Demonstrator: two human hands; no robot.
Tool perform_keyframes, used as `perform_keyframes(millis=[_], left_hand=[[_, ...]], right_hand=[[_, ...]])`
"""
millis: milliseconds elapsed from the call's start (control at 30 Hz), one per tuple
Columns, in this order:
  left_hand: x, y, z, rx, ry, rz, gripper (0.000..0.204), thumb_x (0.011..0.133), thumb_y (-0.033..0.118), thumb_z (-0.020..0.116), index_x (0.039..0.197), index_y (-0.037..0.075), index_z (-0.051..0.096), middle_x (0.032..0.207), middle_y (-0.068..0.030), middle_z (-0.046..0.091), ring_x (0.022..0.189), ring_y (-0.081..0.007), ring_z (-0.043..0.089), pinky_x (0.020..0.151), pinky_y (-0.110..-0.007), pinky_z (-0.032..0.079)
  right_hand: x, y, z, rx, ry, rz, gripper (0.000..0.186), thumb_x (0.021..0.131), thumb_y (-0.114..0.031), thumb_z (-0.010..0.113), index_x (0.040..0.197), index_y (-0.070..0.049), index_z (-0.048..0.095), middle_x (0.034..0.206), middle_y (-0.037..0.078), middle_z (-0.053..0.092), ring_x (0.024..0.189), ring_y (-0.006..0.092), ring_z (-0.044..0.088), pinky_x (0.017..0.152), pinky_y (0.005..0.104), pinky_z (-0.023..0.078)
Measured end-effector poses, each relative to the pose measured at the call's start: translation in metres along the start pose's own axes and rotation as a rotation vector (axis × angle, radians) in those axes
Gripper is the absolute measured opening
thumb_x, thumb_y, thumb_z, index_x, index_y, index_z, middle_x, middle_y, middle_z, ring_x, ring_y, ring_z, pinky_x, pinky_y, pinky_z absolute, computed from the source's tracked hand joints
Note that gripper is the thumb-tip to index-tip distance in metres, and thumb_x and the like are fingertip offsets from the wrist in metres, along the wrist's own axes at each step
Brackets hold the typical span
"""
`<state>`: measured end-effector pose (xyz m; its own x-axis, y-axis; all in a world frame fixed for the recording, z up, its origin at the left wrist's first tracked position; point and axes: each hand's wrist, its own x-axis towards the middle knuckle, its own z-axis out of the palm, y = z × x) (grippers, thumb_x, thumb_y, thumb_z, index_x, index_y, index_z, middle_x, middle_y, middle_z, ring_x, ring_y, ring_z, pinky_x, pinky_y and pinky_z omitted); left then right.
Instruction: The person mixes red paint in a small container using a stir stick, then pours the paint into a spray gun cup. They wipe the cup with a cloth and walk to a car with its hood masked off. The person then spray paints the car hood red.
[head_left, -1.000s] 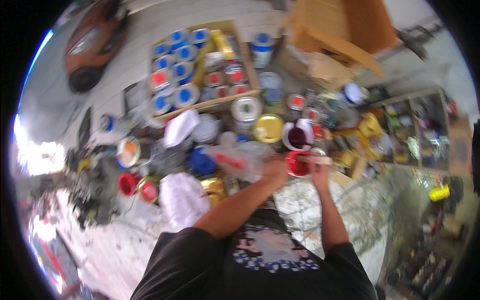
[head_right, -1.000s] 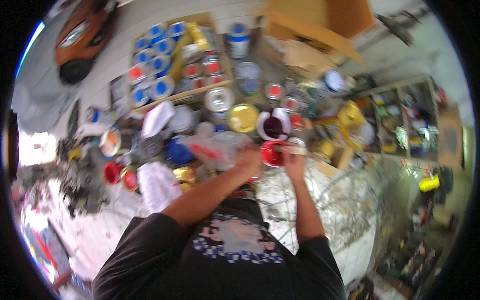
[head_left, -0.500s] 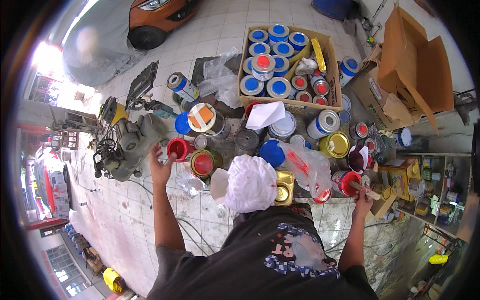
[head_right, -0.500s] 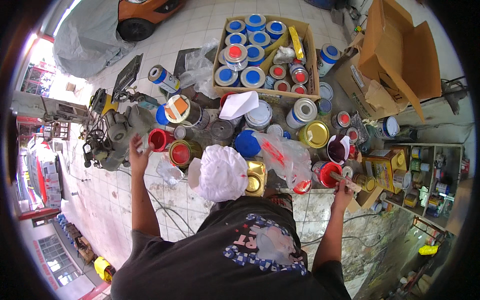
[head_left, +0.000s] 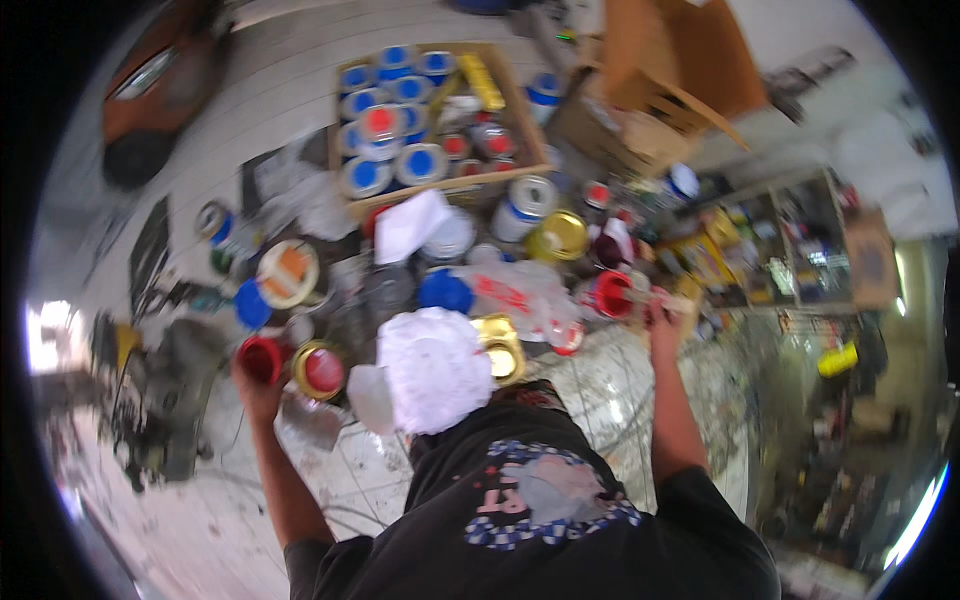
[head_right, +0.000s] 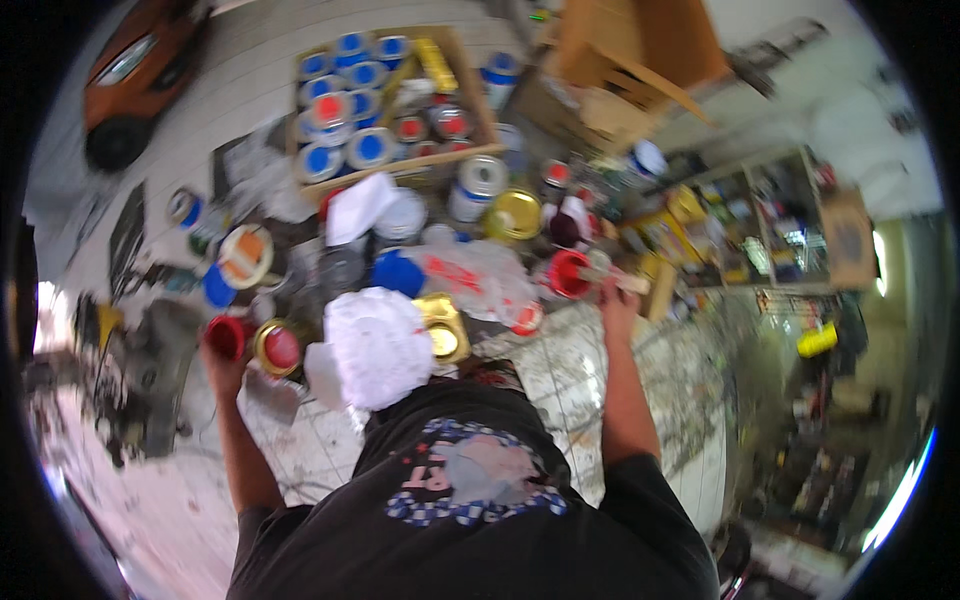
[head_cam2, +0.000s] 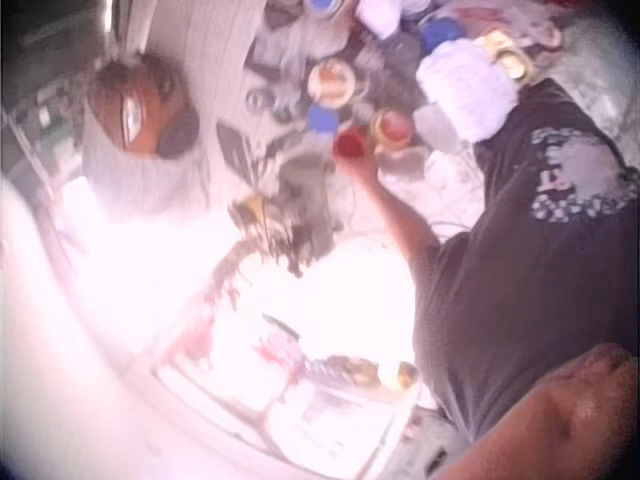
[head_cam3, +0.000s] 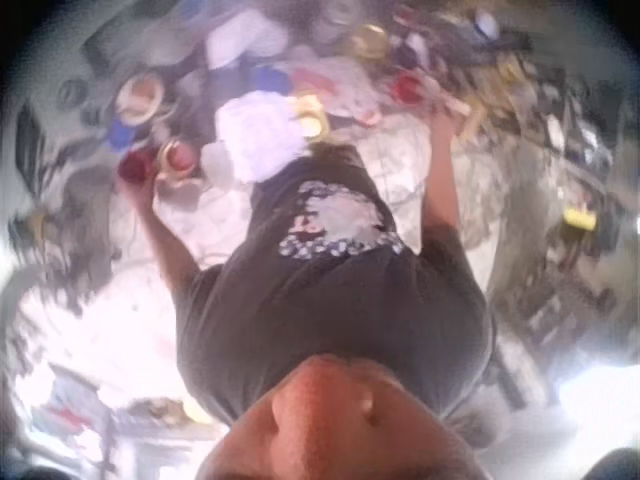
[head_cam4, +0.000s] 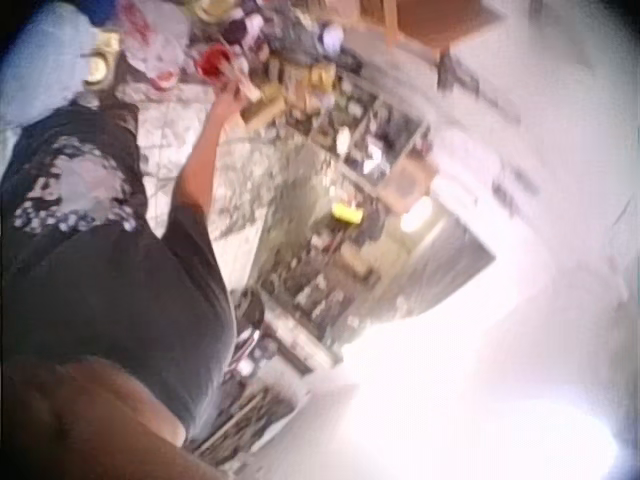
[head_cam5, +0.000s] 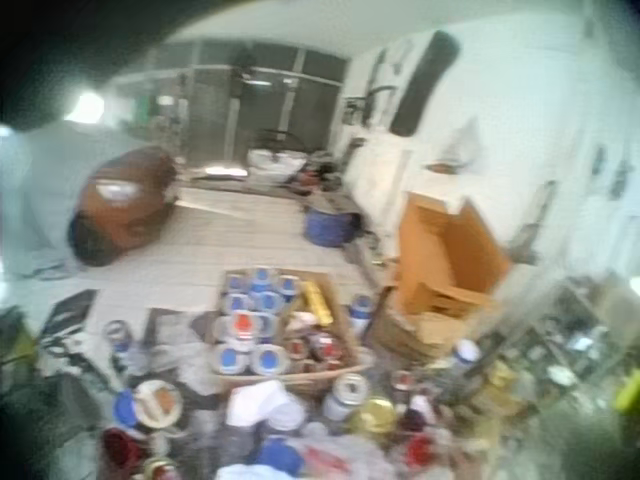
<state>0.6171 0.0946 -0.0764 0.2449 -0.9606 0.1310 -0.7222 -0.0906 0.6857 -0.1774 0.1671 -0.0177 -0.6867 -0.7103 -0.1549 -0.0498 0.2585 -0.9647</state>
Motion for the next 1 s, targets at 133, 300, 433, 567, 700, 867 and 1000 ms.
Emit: perform_keyframes(millis=[133,300,433,567,700,867,1000], left_hand=[[0.003,0.025,0.002,-0.067,0.085,-0.038,0.115,0.064,0.019,0.097,0.158,-0.001,0.034,0.153,-0.0218,0.049,0.142,-0.0366,0.049,0.119,-0.045,0.040],[0.000,0.064,-0.027,0.056,0.359,0.007,0.112,0.068,0.021,0.097,0.158,0.000,0.034,0.156,-0.0220,0.047,0.141,-0.0353,0.050,0.117,-0.046,0.044],[-0.002,0.145,-0.073,0.072,0.519,0.066,0.109,0.070,0.020,0.095,0.159,0.003,0.034,0.157,-0.0212,0.046,0.140,-0.0347,0.052,0.116,-0.046,0.045],[0.002,0.221,-0.101,0.063,0.559,0.193,0.108,0.070,0.017,0.095,0.159,0.004,0.035,0.158,-0.0203,0.045,0.140,-0.0350,0.052,0.117,-0.046,0.045],[-0.001,0.315,-0.095,0.083,0.459,0.281,0.113,0.066,0.016,0.095,0.161,0.004,0.033,0.162,-0.0187,0.041,0.145,-0.0346,0.047,0.120,-0.047,0.041],[0.009,0.411,0.017,-0.295,0.081,0.508,0.120,0.057,0.018,0.100,0.158,0.002,0.037,0.153,-0.0168,0.050,0.139,-0.0325,0.052,0.115,-0.045,0.045],[0.005,0.491,0.131,-0.447,-0.255,0.597,0.099,0.057,0.018,0.102,0.142,0.003,0.051,0.132,-0.0132,0.062,0.122,-0.0273,0.062,0.105,-0.041,0.052]], right_hand=[[-0.014,-0.023,-0.007,0.050,0.062,-0.002,0.023,0.105,-0.019,0.065,0.125,-0.009,0.070,0.089,-0.002,0.068,0.070,0.0067,0.057,0.060,0.0228,0.044],[-0.018,-0.015,-0.008,0.080,0.074,0.021,0.021,0.106,-0.018,0.063,0.122,-0.007,0.070,0.082,-0.001,0.068,0.067,0.0070,0.057,0.060,0.0244,0.046],[-0.007,0.014,0.022,0.042,0.029,-0.039,0.021,0.105,-0.016,0.064,0.121,-0.004,0.069,0.082,0.001,0.068,0.068,0.0110,0.061,0.060,0.0279,0.048],[0.007,0.026,0.015,0.175,0.088,0.136,0.019,0.105,-0.015,0.063,0.120,-0.005,0.069,0.080,0.000,0.066,0.067,0.0094,0.059,0.058,0.0261,0.047],[-0.003,-0.001,-0.028,0.295,0.071,0.107,0.020,0.108,-0.021,0.060,0.118,-0.007,0.069,0.078,0.000,0.063,0.062,0.0071,0.053,0.054,0.0244,0.040],[-0.005,-0.010,-0.071,0.381,0.106,0.022,0.026,0.109,-0.027,0.059,0.119,-0.005,0.067,0.078,0.001,0.062,0.063,0.0101,0.052,0.057,0.0268,0.040],[-0.006,-0.021,-0.091,0.454,0.151,0.039,0.026,0.109,-0.026,0.058,0.119,-0.004,0.066,0.079,0.001,0.061,0.065,0.0115,0.053,0.059,0.0275,0.040]])
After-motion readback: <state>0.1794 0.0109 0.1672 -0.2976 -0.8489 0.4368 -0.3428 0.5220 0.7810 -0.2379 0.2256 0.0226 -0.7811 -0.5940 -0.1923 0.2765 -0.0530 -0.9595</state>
